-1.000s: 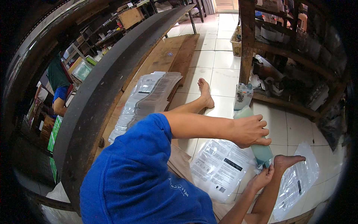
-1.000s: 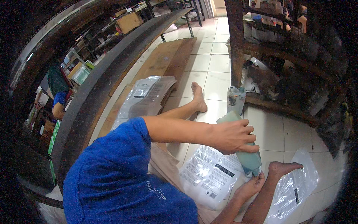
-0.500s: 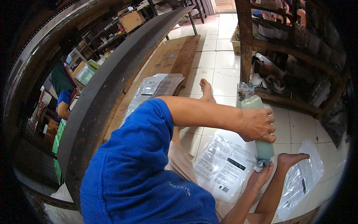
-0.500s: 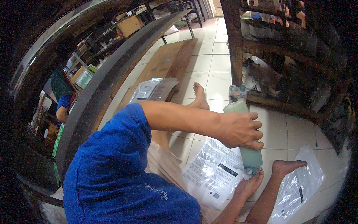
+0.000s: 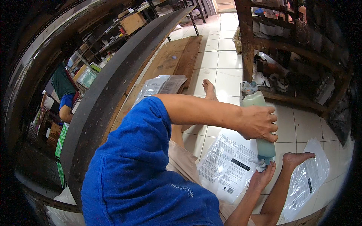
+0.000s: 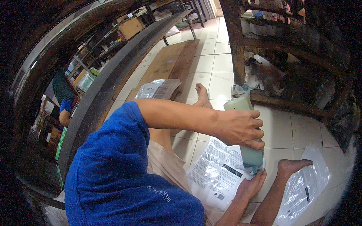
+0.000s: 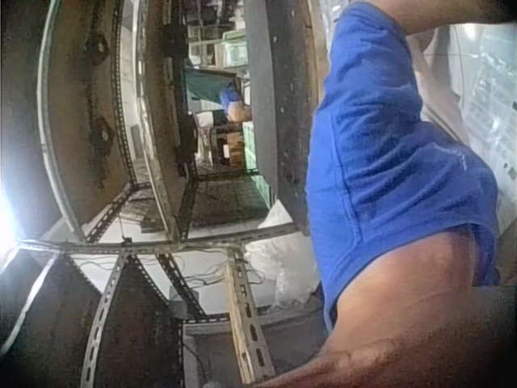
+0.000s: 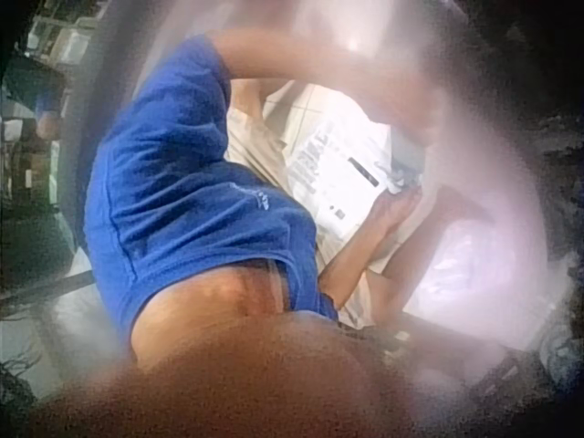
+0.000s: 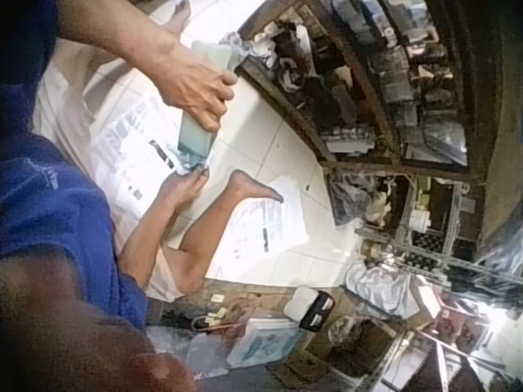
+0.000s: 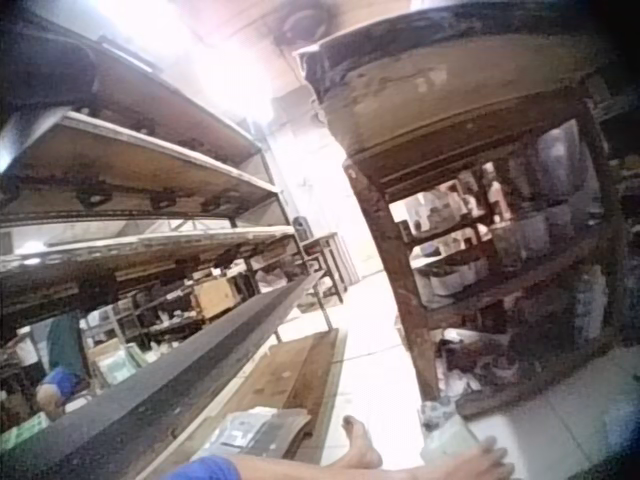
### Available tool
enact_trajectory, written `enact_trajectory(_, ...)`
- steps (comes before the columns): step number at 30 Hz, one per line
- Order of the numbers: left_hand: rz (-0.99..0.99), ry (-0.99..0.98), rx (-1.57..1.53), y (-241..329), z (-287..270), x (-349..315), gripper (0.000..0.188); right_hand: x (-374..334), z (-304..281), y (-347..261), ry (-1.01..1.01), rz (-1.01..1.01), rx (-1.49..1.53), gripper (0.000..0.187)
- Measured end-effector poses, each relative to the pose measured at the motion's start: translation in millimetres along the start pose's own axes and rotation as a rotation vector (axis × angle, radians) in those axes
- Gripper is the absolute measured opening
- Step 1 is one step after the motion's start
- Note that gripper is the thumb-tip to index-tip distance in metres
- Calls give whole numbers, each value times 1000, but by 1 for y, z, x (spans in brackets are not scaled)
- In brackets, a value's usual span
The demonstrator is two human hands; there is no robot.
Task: The person sits on the floor and wipes the surface of a stack of white plastic sheets using a cloth. They repeatedly wipe individual sheets, occasionally pick up a new sheet from the stack, and continue the wiping process.
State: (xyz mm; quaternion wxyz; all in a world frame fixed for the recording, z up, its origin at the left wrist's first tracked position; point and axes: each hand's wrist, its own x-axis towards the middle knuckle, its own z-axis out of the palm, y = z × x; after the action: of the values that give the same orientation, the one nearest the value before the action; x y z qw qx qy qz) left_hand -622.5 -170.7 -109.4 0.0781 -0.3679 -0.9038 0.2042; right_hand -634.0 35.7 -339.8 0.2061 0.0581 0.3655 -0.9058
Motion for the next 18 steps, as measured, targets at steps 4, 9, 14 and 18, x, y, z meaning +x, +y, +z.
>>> enact_trajectory(4,-4,-26,-13,0,-1,-1,45,-2,1,0,0,-2,4,20)
enact_trajectory(9,3,-20,-11,-1,-1,-2,40,-3,3,-1,-23,-25,-2,20)
enact_trajectory(14,-4,-12,-23,0,4,-5,38,-7,7,-5,1,0,-4,20)
enact_trajectory(18,-21,46,-50,-1,12,-7,41,-4,3,-6,6,-18,1,20)
